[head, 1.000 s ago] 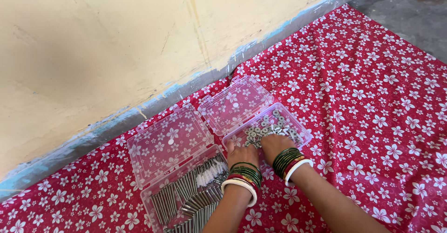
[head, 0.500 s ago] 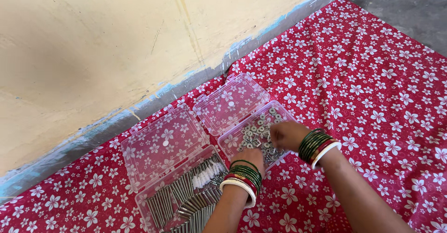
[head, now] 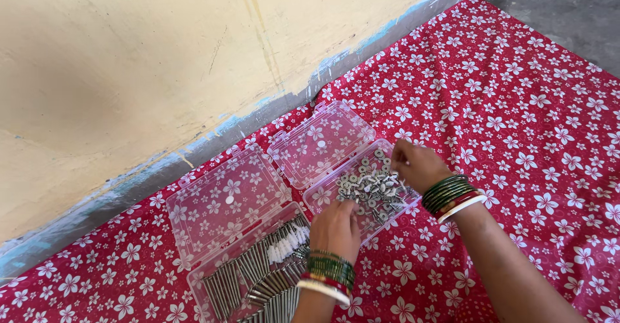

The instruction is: The person assembles hardware by picking nails and clips from plastic storage boxes and sliding the clips onto the nails by hand.

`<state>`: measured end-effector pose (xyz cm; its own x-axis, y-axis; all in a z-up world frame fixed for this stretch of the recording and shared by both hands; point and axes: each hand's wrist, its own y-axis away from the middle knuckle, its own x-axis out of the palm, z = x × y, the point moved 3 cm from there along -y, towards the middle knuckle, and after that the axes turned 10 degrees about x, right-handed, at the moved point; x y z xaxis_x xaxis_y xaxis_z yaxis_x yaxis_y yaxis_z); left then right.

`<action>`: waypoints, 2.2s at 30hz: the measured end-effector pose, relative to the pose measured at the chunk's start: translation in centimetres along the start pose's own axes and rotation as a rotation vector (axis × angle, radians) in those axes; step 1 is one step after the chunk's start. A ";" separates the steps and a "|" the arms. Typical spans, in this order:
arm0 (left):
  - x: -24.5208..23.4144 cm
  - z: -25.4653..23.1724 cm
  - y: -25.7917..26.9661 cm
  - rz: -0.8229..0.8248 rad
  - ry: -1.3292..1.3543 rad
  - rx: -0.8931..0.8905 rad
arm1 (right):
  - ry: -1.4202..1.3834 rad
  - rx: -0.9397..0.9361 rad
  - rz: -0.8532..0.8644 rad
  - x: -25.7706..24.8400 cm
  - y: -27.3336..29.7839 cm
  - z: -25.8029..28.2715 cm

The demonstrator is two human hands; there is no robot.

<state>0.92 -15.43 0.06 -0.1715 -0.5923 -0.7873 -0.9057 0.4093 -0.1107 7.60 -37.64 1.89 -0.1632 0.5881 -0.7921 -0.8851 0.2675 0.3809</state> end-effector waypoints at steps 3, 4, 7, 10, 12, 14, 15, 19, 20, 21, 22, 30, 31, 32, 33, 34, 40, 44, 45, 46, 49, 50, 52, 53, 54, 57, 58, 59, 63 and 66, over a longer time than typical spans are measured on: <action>-0.3 -0.8 1.2 -0.079 -0.012 0.071 | 0.178 -0.121 -0.133 2.1 0.1 -0.2; -0.4 -1.0 1.4 -0.077 -0.008 0.072 | 0.180 -0.118 -0.133 2.7 0.1 -0.3; -1.1 -1.6 1.5 -0.212 -0.042 0.232 | 0.146 -0.200 -0.068 4.0 0.3 0.5; -1.7 -1.4 1.3 -0.278 -0.033 0.269 | -0.056 -0.489 0.031 4.0 1.5 2.2; -1.9 -0.1 0.8 -0.151 0.159 0.072 | -0.165 -0.356 0.077 3.3 1.3 2.9; -3.2 0.4 0.9 -0.252 0.257 0.106 | -0.229 -0.356 0.083 2.9 2.2 3.8; -4.2 0.7 1.0 -0.352 0.354 0.153 | -0.295 -0.352 0.077 2.6 2.5 4.4; -6.5 2.6 1.8 -0.318 0.595 0.007 | -0.540 -0.385 0.329 4.9 5.0 7.1; -6.9 3.1 2.4 -0.283 0.589 -0.015 | -0.621 -0.403 0.390 5.8 5.6 8.0; -7.3 3.7 3.0 -0.246 0.581 -0.037 | -0.704 -0.419 0.454 6.6 6.2 8.6; -7.6 4.3 3.8 -0.251 0.574 -0.044 | -0.705 -0.425 0.463 7.3 6.7 9.1; -7.2 11.1 5.6 -0.264 0.870 -0.231 | -0.589 -0.434 0.439 11.0 7.6 11.7; -7.2 11.7 5.5 -0.264 0.870 -0.236 | -0.589 -0.431 0.444 11.2 7.6 12.1; -7.4 12.2 5.4 -0.274 0.827 -0.226 | -0.409 -0.384 0.370 11.3 7.4 12.2; -7.6 12.4 5.2 -0.284 0.787 -0.214 | -0.226 -0.336 0.292 11.4 7.3 12.4; -7.7 12.5 5.1 -0.284 0.792 -0.217 | -0.222 -0.333 0.294 11.8 7.4 12.7; -8.4 11.3 5.6 -0.317 0.488 -0.125 | -0.027 -0.561 0.169 13.2 8.3 13.8; -8.6 10.5 5.7 -0.286 0.335 -0.050 | 0.084 -0.625 0.109 13.4 8.4 14.1; -8.6 10.4 5.7 -0.271 0.321 -0.057 | 0.098 -0.649 0.095 13.4 8.5 14.2; -8.7 10.4 5.7 -0.273 0.322 -0.057 | 0.099 -0.650 0.095 13.5 8.6 14.3; -8.8 10.6 5.6 -0.244 0.333 -0.080 | 0.135 -0.654 0.072 13.5 8.8 14.6; -8.7 10.7 5.5 -0.235 0.343 -0.094 | 0.135 -0.643 0.078 13.5 8.8 14.6; -8.7 10.8 5.4 -0.226 0.355 -0.108 | 0.135 -0.632 0.084 13.4 8.8 14.7; -8.7 10.8 5.4 -0.237 0.348 -0.103 | 0.138 -0.629 0.088 13.4 8.9 14.8; -8.7 10.7 5.5 -0.249 0.341 -0.097 | 0.140 -0.626 0.092 13.4 8.9 14.8; -8.9 10.6 5.5 -0.216 0.347 -0.130 | 0.150 -0.631 0.069 13.4 9.0 15.0; -9.0 10.6 5.5 -0.217 0.347 -0.130 | 0.151 -0.632 0.068 13.4 9.0 15.0; -9.0 10.6 5.4 -0.223 0.342 -0.119 | 0.155 -0.632 0.073 13.4 9.0 15.0; -9.1 10.8 5.4 -0.217 0.353 -0.120 | 0.158 -0.637 0.075 13.5 9.1 14.9; -8.9 10.9 5.3 -0.215 0.324 -0.129 | 0.156 -0.663 0.067 13.6 8.9 14.9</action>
<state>1.84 -0.40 -0.16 -0.0680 -0.8513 -0.5203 -0.9719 0.1743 -0.1582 3.99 -15.94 1.61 -0.2443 0.4570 -0.8552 -0.9426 -0.3191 0.0987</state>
